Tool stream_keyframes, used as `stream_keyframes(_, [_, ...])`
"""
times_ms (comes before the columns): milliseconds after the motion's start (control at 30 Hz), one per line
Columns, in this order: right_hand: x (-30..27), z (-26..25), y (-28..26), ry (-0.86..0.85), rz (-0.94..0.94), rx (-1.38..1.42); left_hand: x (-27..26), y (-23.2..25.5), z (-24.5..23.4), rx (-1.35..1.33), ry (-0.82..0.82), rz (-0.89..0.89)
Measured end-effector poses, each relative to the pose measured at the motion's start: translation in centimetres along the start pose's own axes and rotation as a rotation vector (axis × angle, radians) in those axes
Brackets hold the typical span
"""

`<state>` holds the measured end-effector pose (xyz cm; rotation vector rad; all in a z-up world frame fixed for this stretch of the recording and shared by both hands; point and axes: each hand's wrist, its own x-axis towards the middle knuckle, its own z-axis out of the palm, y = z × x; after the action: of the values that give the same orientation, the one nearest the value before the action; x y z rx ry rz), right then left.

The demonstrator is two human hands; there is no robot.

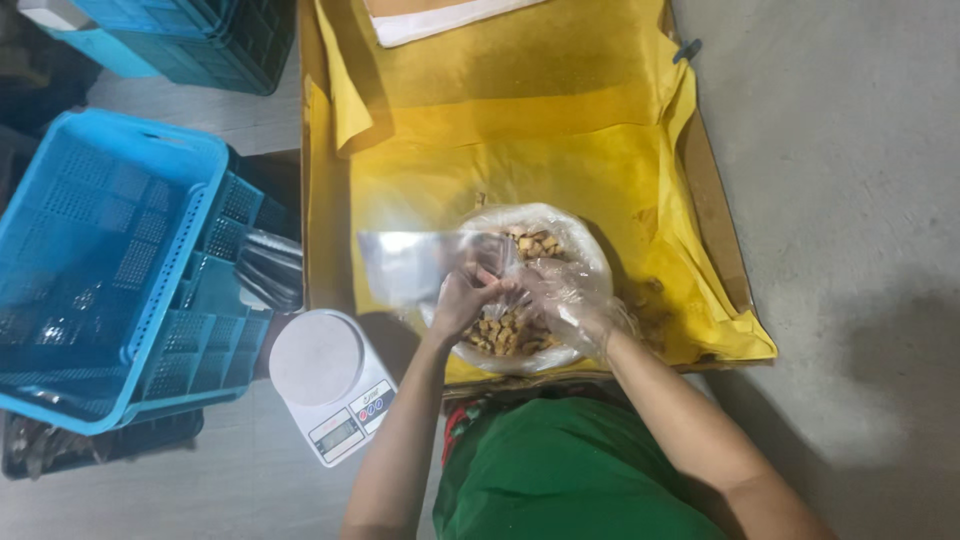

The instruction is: The person scoops snack pieces from a large bag into small clear pouches, weighs each pouch on a digital scale, and places the filled pouches into a blue basket. The process repeats with multiple pouches.

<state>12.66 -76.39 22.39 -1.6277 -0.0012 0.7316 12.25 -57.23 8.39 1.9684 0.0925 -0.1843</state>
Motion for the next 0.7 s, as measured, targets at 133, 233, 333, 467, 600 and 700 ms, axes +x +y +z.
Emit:
stream_keyframes(133, [1.6,0.8,2.3,0.105,0.028,-0.158,0.1,1.5,2.8,0.109,0.201,-0.086])
stream_keyframes(233, [4.6,0.4,5.9,0.157,0.094,-0.335,-0.6,3.1,4.5,0.464,0.283,0.185])
stream_keyframes(333, [8.3,-0.1,9.7,0.154,-0.033,-0.176,-1.0,4.0,3.7,0.298,0.330,0.280])
stream_keyframes(467, [9.7,-0.7,13.6,0.093,-0.105,0.059,-0.9,4.4,1.1,0.254,0.157,0.193])
stream_keyframes(600, [9.9,0.5,12.5,0.187,-0.053,0.049,-1.1,4.7,0.3,0.523,0.065,0.229])
stream_keyframes(700, [9.7,1.8,8.8,0.277,-0.282,-0.028,-1.2,4.7,-0.1,0.753,0.048,0.148])
